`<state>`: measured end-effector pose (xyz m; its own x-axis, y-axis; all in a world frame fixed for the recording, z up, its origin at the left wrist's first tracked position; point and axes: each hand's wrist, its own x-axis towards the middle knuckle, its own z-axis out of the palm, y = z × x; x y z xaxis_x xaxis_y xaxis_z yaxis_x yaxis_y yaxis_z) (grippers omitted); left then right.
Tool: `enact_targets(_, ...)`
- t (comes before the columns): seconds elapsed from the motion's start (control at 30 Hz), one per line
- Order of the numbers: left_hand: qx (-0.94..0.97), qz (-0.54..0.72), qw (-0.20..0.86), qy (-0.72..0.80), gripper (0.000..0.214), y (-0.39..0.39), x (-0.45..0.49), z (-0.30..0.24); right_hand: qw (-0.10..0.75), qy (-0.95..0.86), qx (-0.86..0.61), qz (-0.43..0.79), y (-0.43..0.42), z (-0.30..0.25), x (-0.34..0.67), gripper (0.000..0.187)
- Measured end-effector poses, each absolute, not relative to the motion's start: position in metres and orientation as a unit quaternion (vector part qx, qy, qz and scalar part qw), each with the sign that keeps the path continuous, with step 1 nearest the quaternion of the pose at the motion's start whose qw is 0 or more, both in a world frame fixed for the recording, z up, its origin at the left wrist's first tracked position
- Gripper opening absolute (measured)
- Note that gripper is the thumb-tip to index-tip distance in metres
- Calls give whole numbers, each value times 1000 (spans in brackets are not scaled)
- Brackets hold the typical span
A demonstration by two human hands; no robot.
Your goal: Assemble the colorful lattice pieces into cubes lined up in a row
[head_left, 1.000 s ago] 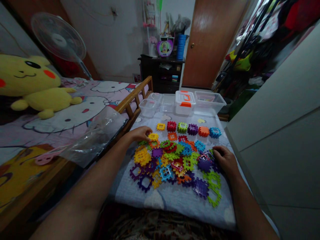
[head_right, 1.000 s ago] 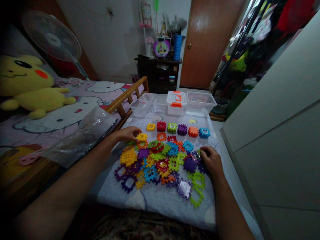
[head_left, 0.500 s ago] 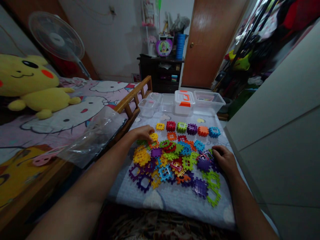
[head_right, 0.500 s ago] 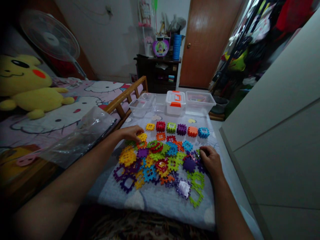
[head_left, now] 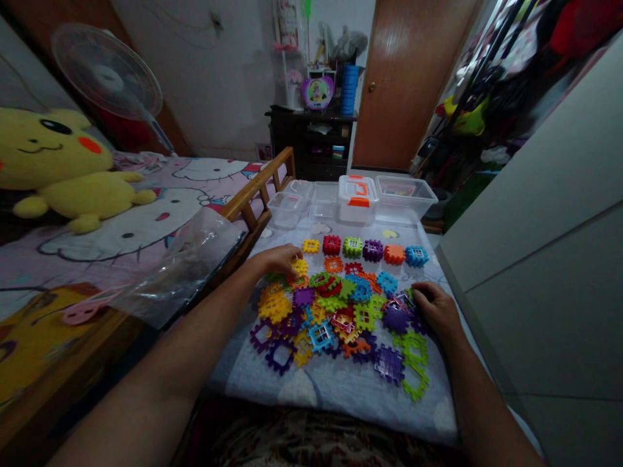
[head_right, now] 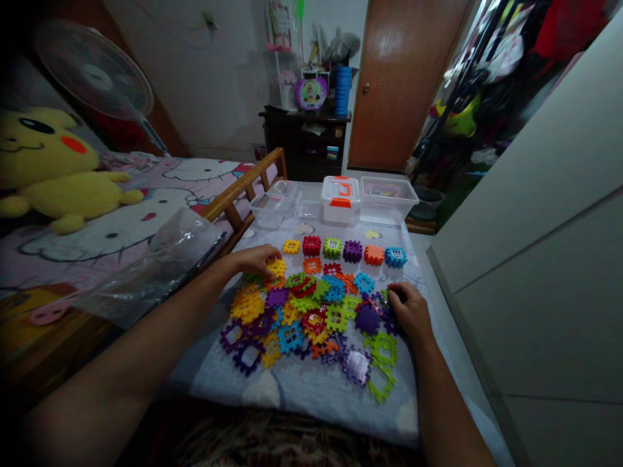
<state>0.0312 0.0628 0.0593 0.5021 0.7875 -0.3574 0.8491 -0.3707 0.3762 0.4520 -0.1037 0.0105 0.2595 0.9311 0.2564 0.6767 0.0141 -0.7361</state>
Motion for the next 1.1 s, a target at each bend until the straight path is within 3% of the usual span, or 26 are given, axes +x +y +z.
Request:
enact_targets(0.9,823,-47,286,488,67,57,27,68,403,-587,-683,162,-103,8,454,28)
enact_targets(1.1,830,22,301,469,53,51,27,76,404,-582,-687,158,-104,8,453,28)
